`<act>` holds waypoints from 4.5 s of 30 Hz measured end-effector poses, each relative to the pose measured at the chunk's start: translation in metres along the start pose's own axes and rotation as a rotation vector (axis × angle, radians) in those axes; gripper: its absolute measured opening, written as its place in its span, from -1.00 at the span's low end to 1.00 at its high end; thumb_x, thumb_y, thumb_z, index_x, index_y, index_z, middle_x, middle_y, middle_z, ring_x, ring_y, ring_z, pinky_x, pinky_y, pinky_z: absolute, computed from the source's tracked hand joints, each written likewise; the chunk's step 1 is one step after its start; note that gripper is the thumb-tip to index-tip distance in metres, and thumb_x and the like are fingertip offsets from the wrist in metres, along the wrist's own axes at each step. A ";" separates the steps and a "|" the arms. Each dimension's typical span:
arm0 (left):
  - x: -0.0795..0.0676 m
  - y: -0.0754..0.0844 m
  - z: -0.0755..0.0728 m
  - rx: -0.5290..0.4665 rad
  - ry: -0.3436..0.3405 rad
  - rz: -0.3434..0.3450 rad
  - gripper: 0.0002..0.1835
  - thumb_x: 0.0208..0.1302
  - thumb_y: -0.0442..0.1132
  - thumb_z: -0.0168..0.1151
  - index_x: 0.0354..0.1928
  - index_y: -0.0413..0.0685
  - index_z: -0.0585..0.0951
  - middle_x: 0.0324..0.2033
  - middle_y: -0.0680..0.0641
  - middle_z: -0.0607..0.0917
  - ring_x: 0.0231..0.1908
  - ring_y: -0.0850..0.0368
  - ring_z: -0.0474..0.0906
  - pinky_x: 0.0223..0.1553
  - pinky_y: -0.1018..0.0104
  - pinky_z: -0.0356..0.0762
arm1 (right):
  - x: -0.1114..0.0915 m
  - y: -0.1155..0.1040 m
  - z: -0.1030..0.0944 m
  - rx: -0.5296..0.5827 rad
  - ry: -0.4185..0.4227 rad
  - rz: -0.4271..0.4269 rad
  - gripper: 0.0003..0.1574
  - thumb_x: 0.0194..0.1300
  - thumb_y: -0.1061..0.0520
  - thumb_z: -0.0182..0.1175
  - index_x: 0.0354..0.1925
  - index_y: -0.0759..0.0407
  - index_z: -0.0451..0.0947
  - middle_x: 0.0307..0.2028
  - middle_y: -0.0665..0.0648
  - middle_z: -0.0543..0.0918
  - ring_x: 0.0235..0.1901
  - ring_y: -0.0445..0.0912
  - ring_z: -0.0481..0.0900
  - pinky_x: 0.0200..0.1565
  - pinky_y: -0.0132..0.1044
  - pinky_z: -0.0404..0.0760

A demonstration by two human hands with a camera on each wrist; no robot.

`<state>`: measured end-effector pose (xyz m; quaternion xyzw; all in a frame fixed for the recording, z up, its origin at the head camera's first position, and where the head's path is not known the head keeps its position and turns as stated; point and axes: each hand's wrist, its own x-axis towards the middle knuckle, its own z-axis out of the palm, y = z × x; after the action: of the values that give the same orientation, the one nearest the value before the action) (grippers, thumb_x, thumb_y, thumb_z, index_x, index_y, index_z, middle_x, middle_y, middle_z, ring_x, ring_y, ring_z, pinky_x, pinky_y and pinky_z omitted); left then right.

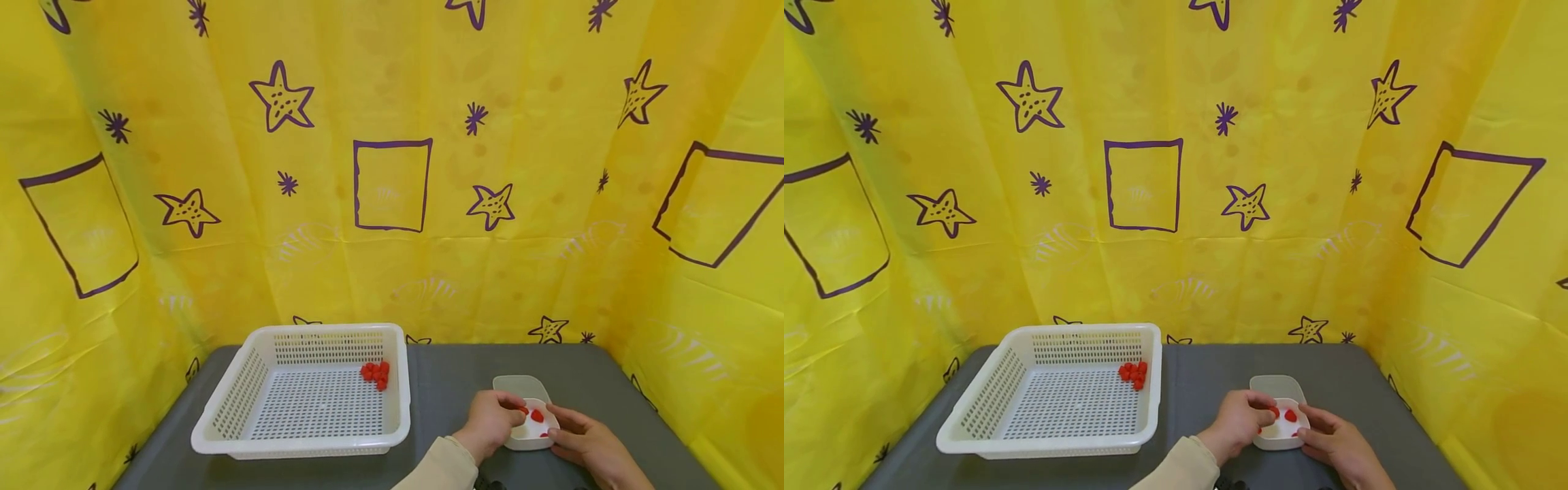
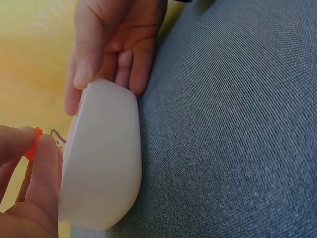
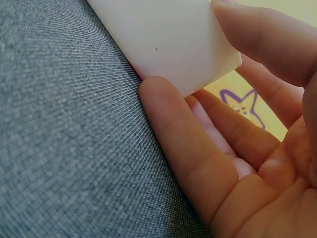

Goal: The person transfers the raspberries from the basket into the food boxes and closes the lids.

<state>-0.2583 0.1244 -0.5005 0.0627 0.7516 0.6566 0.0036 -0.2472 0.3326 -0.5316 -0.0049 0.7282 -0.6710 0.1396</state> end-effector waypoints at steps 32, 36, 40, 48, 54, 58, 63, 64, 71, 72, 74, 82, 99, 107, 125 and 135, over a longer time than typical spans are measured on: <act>-0.013 0.072 -0.018 -0.021 -0.107 0.040 -0.65 0.13 -0.32 0.48 -0.10 0.31 0.77 -0.14 0.26 0.64 -0.11 0.28 0.60 -0.23 0.31 0.65 | -0.002 -0.004 0.000 -0.013 -0.016 -0.001 -0.13 0.40 0.13 0.27 0.43 0.52 0.11 0.36 0.55 0.22 0.06 0.04 0.56 0.06 0.04 0.59; -0.015 0.107 -0.041 -0.025 -0.128 0.105 -0.55 0.13 -0.27 0.51 0.02 0.43 0.72 -0.03 0.33 0.59 -0.01 0.31 0.55 -0.19 0.34 0.61 | -0.001 -0.005 0.002 -0.017 -0.001 0.010 -0.12 0.39 0.12 0.29 0.43 0.52 0.11 0.34 0.56 0.22 0.06 0.06 0.56 0.05 0.04 0.59; -0.013 0.134 -0.073 0.011 -0.139 0.177 -0.45 0.14 -0.20 0.51 0.16 0.47 0.64 0.11 0.30 0.54 0.12 0.27 0.49 -0.11 0.31 0.59 | -0.001 -0.004 0.003 -0.014 0.019 0.015 -0.14 0.37 0.15 0.30 0.41 0.53 0.16 0.28 0.52 0.33 0.00 0.05 0.58 0.04 0.03 0.61; -0.002 0.167 -0.170 0.150 -0.119 0.270 -0.22 0.14 -0.07 0.52 0.39 0.52 0.40 0.38 0.18 0.33 0.34 0.10 0.30 0.02 0.09 0.54 | 0.001 -0.004 0.004 0.001 0.064 0.044 -0.18 0.33 0.20 0.33 0.40 0.49 0.22 0.29 0.55 0.30 -0.03 0.05 0.58 0.02 0.04 0.61; 0.012 0.154 -0.245 0.169 -0.128 0.231 -0.20 0.18 -0.14 0.49 0.43 0.47 0.36 0.44 0.13 0.25 0.37 0.03 0.26 0.18 0.00 0.45 | 0.001 -0.004 0.005 -0.002 0.082 0.053 -0.20 0.34 0.21 0.32 0.39 0.49 0.23 0.34 0.60 0.18 -0.01 0.05 0.57 0.02 0.04 0.61; 0.021 0.128 -0.281 -0.023 -0.208 0.108 -0.20 0.25 -0.33 0.41 0.47 0.30 0.34 0.46 -0.04 0.20 0.39 -0.09 0.23 0.18 -0.01 0.47 | 0.001 -0.004 0.005 0.000 0.084 0.056 -0.19 0.34 0.19 0.33 0.40 0.47 0.24 0.36 0.59 0.14 0.01 0.05 0.56 0.02 0.04 0.61; 0.030 0.085 -0.304 -0.127 -0.255 -0.022 -0.20 0.28 -0.41 0.34 0.51 0.13 0.27 0.51 -0.12 0.09 0.37 -0.29 0.21 0.17 -0.07 0.45 | 0.001 -0.004 0.004 0.006 0.074 0.056 -0.18 0.33 0.17 0.33 0.40 0.47 0.24 0.36 0.57 0.16 0.01 0.04 0.55 0.03 0.02 0.61; 0.032 0.076 -0.307 -0.131 -0.265 -0.036 -0.20 0.30 -0.40 0.33 0.52 0.10 0.25 0.52 -0.14 0.06 0.36 -0.32 0.21 0.18 -0.11 0.43 | 0.001 -0.004 0.004 0.006 0.067 0.050 -0.18 0.34 0.18 0.33 0.40 0.48 0.23 0.35 0.57 0.18 0.01 0.03 0.56 0.03 0.03 0.61; 0.041 0.021 -0.318 -0.066 -0.238 -0.119 -0.32 0.37 -0.39 0.25 0.49 -0.10 0.29 0.48 -0.26 0.15 0.26 -0.29 0.38 0.18 -0.22 0.39 | 0.001 -0.002 0.004 0.022 0.056 0.047 -0.15 0.32 0.18 0.35 0.40 0.48 0.22 0.30 0.46 0.34 -0.01 0.02 0.56 0.03 0.03 0.60; 0.042 0.016 -0.318 -0.035 -0.225 -0.129 -0.36 0.37 -0.39 0.25 0.46 -0.14 0.33 0.44 -0.28 0.21 0.24 -0.28 0.41 0.16 -0.23 0.41 | 0.001 -0.002 0.005 0.022 0.056 0.045 -0.16 0.31 0.18 0.35 0.40 0.47 0.23 0.29 0.45 0.34 -0.01 0.02 0.56 0.03 0.03 0.60; 0.043 0.009 -0.318 0.032 -0.190 -0.157 -0.41 0.34 -0.38 0.28 0.39 -0.18 0.41 0.37 -0.29 0.34 0.18 -0.23 0.48 0.12 -0.20 0.47 | 0.001 -0.001 0.004 0.018 0.056 0.036 -0.18 0.32 0.18 0.34 0.39 0.47 0.25 0.30 0.46 0.33 0.00 0.02 0.56 0.03 0.02 0.61; 0.048 -0.013 -0.316 0.165 -0.120 -0.236 -0.53 0.27 -0.47 0.29 0.24 -0.25 0.56 0.21 -0.27 0.51 -0.03 -0.16 0.61 -0.04 -0.04 0.63 | 0.001 -0.003 0.002 0.006 0.060 0.046 -0.19 0.33 0.18 0.33 0.39 0.47 0.25 0.33 0.55 0.23 0.00 0.04 0.55 0.04 0.03 0.60; 0.068 -0.038 -0.308 0.190 -0.092 -0.329 -0.57 0.21 -0.50 0.35 0.15 -0.26 0.62 -0.06 -0.20 0.63 -0.27 -0.01 0.66 -0.23 0.14 0.70 | -0.001 -0.003 0.002 -0.011 0.050 0.035 -0.15 0.33 0.15 0.34 0.41 0.47 0.22 0.38 0.58 0.13 0.06 0.05 0.53 0.04 0.03 0.60; 0.072 -0.037 -0.303 0.322 -0.080 -0.344 -0.68 0.18 -0.45 0.39 0.01 -0.22 0.72 -0.22 -0.15 0.71 -0.35 0.00 0.68 -0.30 0.18 0.71 | -0.003 -0.004 0.002 -0.012 0.026 0.008 -0.16 0.36 0.16 0.31 0.41 0.49 0.18 0.34 0.55 0.23 0.04 0.05 0.55 0.05 0.04 0.59; 0.075 -0.037 -0.298 0.503 -0.066 -0.257 -0.88 0.14 -0.55 0.37 -0.30 -0.27 0.74 -0.42 -0.13 0.66 -0.50 0.04 0.62 -0.43 0.24 0.69 | -0.002 -0.003 0.000 -0.005 0.034 0.016 -0.17 0.36 0.18 0.31 0.41 0.48 0.19 0.32 0.54 0.26 0.03 0.05 0.56 0.05 0.04 0.60; 0.077 -0.036 -0.304 0.514 -0.101 -0.233 -0.93 0.20 -0.48 0.33 -0.30 -0.25 0.74 -0.43 -0.12 0.68 -0.45 0.02 0.64 -0.39 0.21 0.70 | -0.003 -0.002 0.002 0.003 0.042 0.026 -0.17 0.35 0.18 0.31 0.41 0.48 0.20 0.36 0.56 0.19 0.05 0.05 0.54 0.05 0.04 0.59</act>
<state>-0.3645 -0.1727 -0.4880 0.0071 0.8945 0.4357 0.1004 -0.2446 0.3312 -0.5291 0.0187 0.7298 -0.6704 0.1328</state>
